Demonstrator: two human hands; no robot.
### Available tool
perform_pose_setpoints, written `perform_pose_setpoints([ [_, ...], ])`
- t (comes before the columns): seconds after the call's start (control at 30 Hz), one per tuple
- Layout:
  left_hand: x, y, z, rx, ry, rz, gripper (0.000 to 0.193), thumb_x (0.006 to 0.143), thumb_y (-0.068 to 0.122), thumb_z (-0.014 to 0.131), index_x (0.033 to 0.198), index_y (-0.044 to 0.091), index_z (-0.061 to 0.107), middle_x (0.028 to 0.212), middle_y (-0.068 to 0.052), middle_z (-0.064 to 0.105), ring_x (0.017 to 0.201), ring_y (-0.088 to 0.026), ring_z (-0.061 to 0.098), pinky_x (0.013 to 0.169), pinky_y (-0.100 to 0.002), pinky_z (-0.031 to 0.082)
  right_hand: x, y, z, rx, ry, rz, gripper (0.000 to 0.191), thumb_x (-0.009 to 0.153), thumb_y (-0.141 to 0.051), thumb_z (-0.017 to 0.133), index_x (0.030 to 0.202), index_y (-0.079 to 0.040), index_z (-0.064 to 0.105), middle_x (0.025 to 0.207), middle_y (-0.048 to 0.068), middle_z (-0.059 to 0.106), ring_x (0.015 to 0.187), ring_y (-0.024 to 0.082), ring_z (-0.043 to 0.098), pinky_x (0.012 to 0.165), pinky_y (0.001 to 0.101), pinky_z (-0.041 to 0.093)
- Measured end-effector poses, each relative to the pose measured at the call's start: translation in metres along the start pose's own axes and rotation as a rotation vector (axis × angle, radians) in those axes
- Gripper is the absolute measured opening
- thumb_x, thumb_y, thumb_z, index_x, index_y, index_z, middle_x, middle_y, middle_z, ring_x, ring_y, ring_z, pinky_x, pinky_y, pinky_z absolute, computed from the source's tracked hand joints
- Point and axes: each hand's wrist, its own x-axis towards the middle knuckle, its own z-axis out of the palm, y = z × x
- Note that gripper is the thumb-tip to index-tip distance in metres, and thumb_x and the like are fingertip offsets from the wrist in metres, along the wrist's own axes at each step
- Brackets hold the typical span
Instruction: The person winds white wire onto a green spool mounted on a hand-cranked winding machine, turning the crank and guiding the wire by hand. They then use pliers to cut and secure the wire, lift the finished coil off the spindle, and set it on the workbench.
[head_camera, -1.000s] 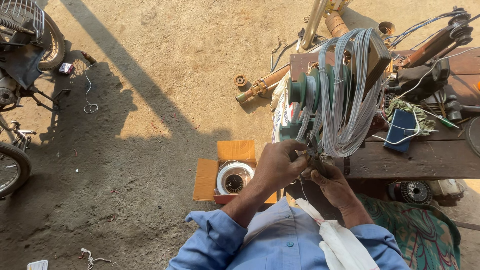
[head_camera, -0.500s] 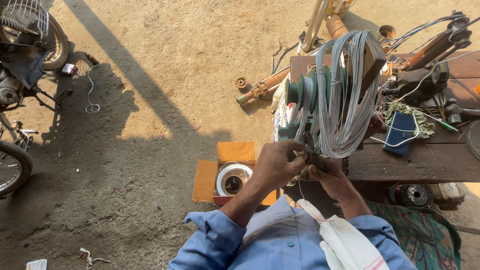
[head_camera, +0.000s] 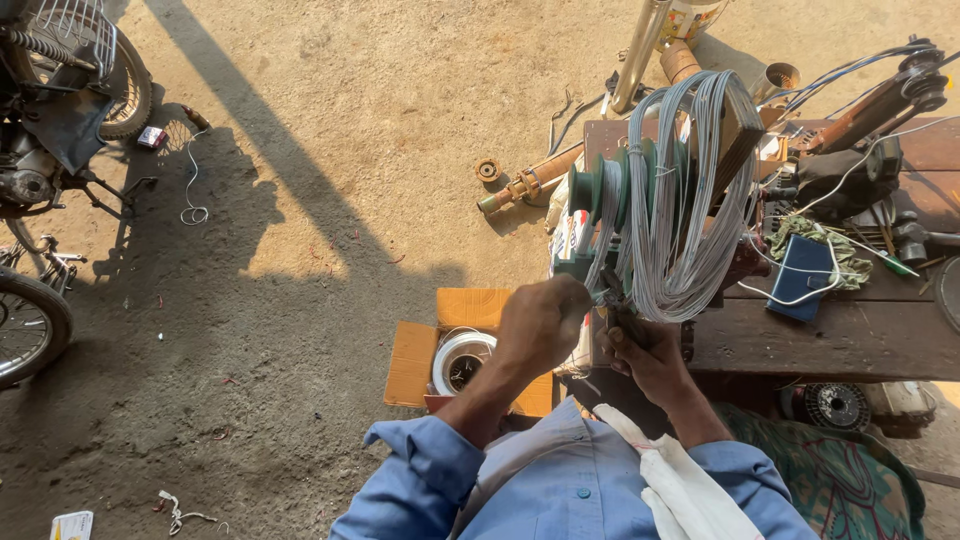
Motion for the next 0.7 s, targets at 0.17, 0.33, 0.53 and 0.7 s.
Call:
perform_pose_setpoints([
  [0.17,-0.038,-0.010,0.021,-0.396,-0.308,0.247,0.015,0.092,0.011,0.074,0.106,0.007,0.072,0.090,-0.008,0.075,0.084,-0.017,0.073,0.078,-0.031,0.058,0.001,-0.012,0.005,-0.236,0.059,-0.077,0.023,0.098,-0.019,0.070,0.107,0.002,0.073,0.084,-0.001,0.067,0.076,0.010,0.059,0.065,0.0271,0.051],
  [0.33,-0.012,-0.058,0.026,-1.152,0.017,0.004,0.025,0.096,-0.001,0.067,0.120,0.003,0.062,0.103,-0.008,0.070,0.083,-0.015,0.062,0.076,-0.032,0.053,-0.031,-0.038,-0.012,-0.396,-0.156,0.180,0.024,0.091,-0.018,0.072,0.110,-0.004,0.076,0.094,0.003,0.073,0.089,0.013,0.067,0.078,0.0283,0.055],
  [0.53,0.019,-0.060,0.019,-0.805,0.018,-0.171,0.042,0.088,0.008,0.082,0.123,0.000,0.059,0.117,-0.010,0.065,0.107,-0.016,0.062,0.092,-0.033,0.054,-0.104,-0.008,-0.072,-0.391,-0.110,0.399,0.020,0.088,-0.018,0.079,0.097,-0.001,0.077,0.093,0.006,0.065,0.088,0.017,0.062,0.080,0.0351,0.054],
  [0.7,0.047,-0.032,0.014,-0.305,-0.207,-0.133,0.049,0.082,0.013,0.088,0.124,-0.002,0.066,0.118,-0.014,0.069,0.112,-0.020,0.066,0.098,-0.035,0.052,-0.131,0.014,-0.121,-0.263,0.313,0.633,0.028,0.086,-0.023,0.076,0.108,-0.005,0.080,0.087,0.010,0.077,0.085,0.019,0.066,0.081,0.0373,0.053],
])
